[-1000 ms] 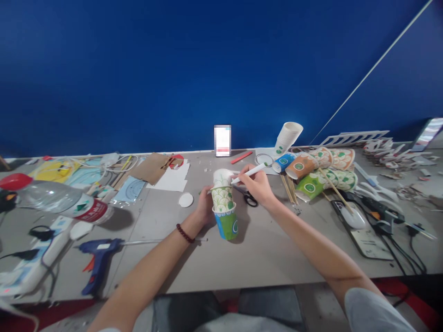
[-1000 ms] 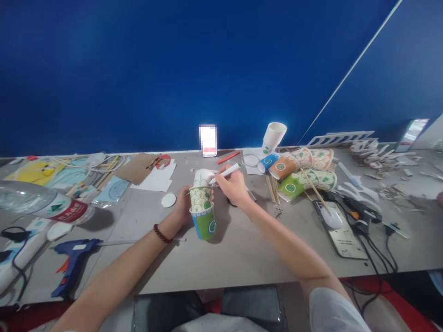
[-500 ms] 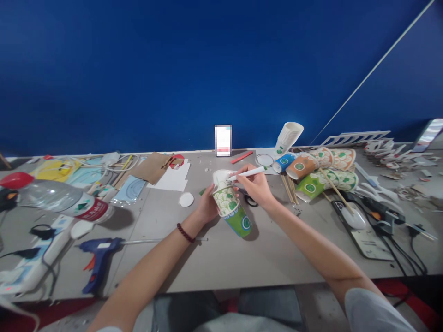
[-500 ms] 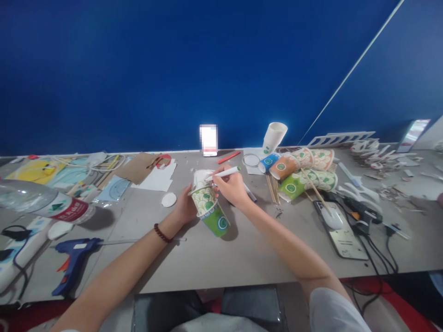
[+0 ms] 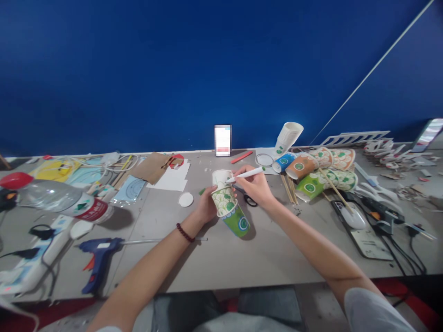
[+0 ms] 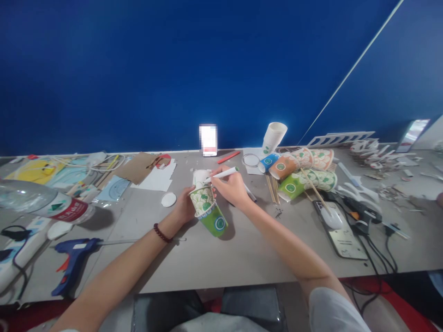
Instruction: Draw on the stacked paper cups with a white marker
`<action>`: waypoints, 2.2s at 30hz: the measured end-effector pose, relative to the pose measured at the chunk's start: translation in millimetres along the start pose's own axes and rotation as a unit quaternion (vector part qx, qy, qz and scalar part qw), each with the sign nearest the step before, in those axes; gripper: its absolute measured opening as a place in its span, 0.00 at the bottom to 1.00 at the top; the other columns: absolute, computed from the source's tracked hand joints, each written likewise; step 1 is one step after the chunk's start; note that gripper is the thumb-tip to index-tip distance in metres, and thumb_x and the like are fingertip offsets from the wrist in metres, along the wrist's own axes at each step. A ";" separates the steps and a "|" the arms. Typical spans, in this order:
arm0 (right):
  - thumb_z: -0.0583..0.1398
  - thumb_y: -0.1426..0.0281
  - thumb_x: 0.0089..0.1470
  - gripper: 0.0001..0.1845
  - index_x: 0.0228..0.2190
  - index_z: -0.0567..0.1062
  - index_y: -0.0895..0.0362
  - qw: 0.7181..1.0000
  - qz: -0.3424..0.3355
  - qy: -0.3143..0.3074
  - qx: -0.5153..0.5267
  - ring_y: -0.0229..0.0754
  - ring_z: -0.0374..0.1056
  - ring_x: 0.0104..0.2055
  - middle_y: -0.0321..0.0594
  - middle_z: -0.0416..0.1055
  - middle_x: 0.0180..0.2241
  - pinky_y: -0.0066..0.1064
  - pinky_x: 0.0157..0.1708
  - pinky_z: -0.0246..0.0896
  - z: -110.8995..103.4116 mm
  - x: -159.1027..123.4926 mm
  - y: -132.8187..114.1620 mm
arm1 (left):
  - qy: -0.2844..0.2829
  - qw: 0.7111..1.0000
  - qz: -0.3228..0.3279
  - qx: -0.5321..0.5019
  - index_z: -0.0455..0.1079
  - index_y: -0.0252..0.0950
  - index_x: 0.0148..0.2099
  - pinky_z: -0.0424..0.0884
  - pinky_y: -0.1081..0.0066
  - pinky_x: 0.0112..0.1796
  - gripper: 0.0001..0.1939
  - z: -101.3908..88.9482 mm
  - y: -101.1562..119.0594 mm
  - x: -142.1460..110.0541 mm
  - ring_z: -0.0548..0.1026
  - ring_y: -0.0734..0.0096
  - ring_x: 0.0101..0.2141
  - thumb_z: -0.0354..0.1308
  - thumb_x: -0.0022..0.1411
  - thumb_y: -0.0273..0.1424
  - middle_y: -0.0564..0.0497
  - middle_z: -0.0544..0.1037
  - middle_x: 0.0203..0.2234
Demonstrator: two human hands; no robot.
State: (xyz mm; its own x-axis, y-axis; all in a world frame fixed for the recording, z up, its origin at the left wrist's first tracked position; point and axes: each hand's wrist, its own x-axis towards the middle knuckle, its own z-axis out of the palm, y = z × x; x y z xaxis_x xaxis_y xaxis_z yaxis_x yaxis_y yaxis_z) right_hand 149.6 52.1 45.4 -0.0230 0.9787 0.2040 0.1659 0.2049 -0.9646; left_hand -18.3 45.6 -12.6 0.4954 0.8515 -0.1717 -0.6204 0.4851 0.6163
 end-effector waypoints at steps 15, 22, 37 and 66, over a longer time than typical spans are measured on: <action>0.59 0.73 0.43 0.04 0.25 0.73 0.53 0.999 0.006 -0.030 0.012 0.49 0.75 0.47 0.36 0.77 0.26 0.33 0.41 0.68 -0.5 -0.5 -1.5 | 0.010 1.000 -0.003 -0.002 0.75 0.27 0.44 0.70 0.56 0.45 0.23 0.9 -1.3 -0.4 0.79 0.50 0.39 0.60 0.49 0.38 0.38 0.81 0.37; 0.59 0.72 0.43 0.04 0.26 0.73 0.54 1.000 0.014 -0.025 0.006 0.46 0.76 0.40 0.38 0.79 0.29 0.33 0.39 0.69 0.1 0.2 -0.9 | 0.013 1.000 -0.009 0.004 0.75 0.28 0.43 0.70 0.56 0.46 0.22 0.1 -1.4 0.1 0.79 0.49 0.41 0.60 0.49 0.39 0.38 0.81 0.37; 0.60 0.72 0.44 0.03 0.26 0.73 0.56 1.000 0.015 -0.001 0.004 0.47 0.77 0.41 0.42 0.81 0.36 0.33 0.37 0.69 -0.5 1.1 -1.8 | 0.004 1.000 -0.011 0.003 0.75 0.28 0.44 0.70 0.56 0.46 0.23 0.7 -0.5 -1.2 0.78 0.49 0.41 0.61 0.48 0.39 0.37 0.81 0.38; 0.58 0.73 0.44 0.02 0.23 0.70 0.54 1.000 -0.002 0.005 -0.010 0.49 0.77 0.42 0.40 0.79 0.30 0.29 0.31 0.66 -2.8 0.4 -3.2 | 0.008 0.999 -0.024 -0.027 0.74 0.28 0.45 0.70 0.57 0.46 0.23 2.7 0.7 -2.8 0.79 0.48 0.42 0.59 0.48 0.37 0.39 0.81 0.34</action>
State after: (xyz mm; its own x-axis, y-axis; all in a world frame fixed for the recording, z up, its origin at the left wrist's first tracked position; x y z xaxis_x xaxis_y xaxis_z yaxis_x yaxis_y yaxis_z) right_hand 151.9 51.8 49.1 -0.0144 0.9777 0.2095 0.1852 0.2085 -0.9603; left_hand -18.5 43.0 -9.5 0.5164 0.8298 -0.2117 -0.6279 0.5350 0.5653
